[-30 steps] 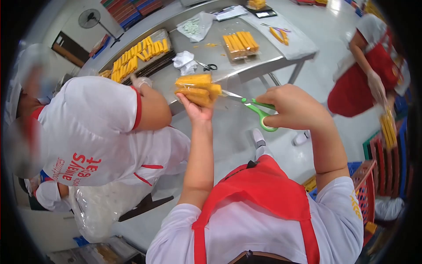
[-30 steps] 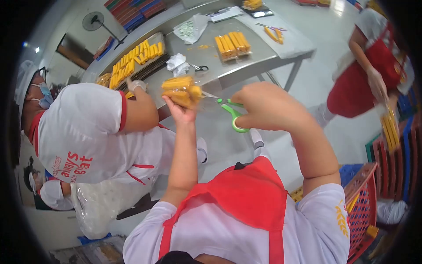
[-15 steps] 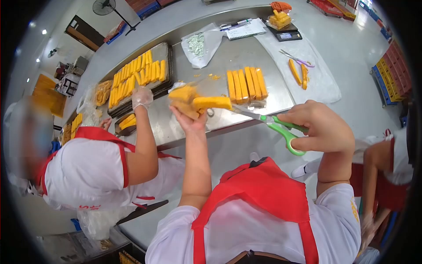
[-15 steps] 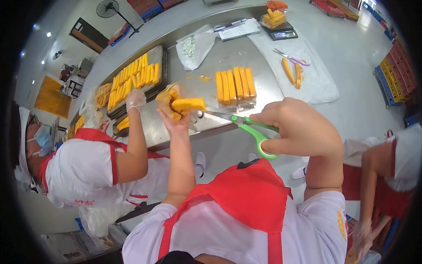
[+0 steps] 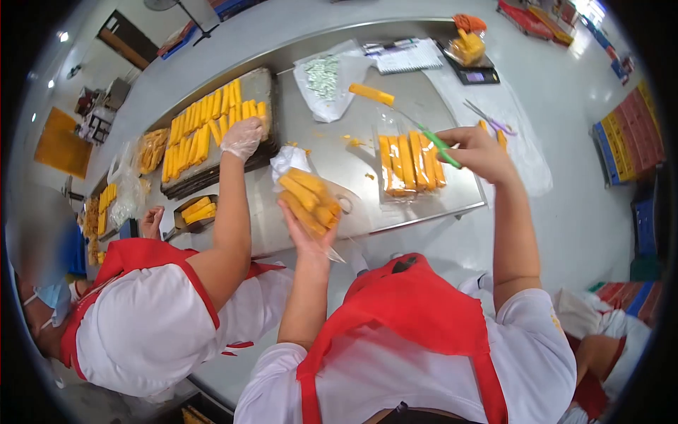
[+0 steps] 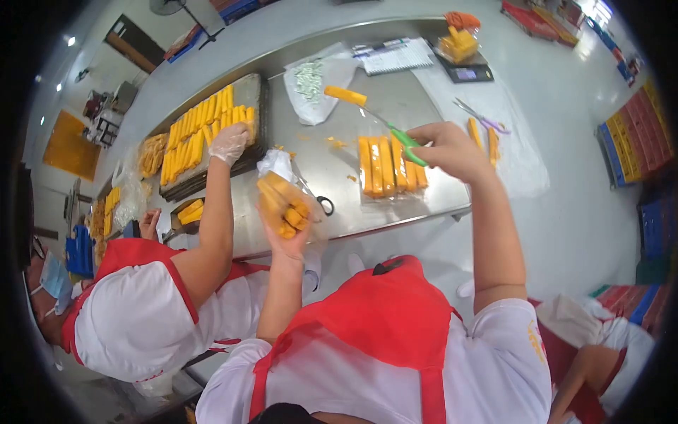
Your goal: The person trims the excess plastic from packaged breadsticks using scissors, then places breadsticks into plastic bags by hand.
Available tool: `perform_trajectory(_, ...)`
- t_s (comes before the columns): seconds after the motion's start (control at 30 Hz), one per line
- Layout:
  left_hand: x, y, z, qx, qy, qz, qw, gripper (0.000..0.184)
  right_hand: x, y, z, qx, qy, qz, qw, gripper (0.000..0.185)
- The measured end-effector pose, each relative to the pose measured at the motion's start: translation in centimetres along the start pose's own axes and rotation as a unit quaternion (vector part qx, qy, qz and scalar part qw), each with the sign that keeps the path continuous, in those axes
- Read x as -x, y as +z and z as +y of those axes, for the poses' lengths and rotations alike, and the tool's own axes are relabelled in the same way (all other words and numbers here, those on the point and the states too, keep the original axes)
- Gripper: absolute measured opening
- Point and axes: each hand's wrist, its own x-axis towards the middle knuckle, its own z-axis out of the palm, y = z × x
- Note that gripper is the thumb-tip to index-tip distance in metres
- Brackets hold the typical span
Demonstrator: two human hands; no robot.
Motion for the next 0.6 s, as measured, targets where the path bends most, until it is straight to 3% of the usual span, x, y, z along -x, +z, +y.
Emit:
perform_trajectory(0.07,0.3,0.0,0.1,0.011,-0.026,-0.020,0.999,0.050,-2.5,3.6,-2.1,-0.032,0.041,-0.002,0.999,0.040)
perform_trajectory(0.2,1.4,0.0,1.2,-0.035,-0.025,0.070,0.997,0.055,-8.1,11.1,-2.8,-0.097,0.033,-0.018,0.995,0.039)
perform_trajectory(0.4,3.0,-0.5,3.6,-0.002,-0.015,0.074,0.997,0.054,-18.4,17.6,1.9,-0.206,0.082,0.063,0.973,0.038)
perform_trajectory(0.47,3.5,-1.1,4.5,-0.003,-0.015,0.066,0.998,0.054,-19.6,18.5,2.3,-0.185,0.179,0.057,0.965,0.042)
perform_trajectory(0.6,3.9,-2.0,5.5,0.011,0.009,0.064,0.998,0.052,-19.2,18.6,1.9,-0.225,0.242,0.025,0.944,0.042)
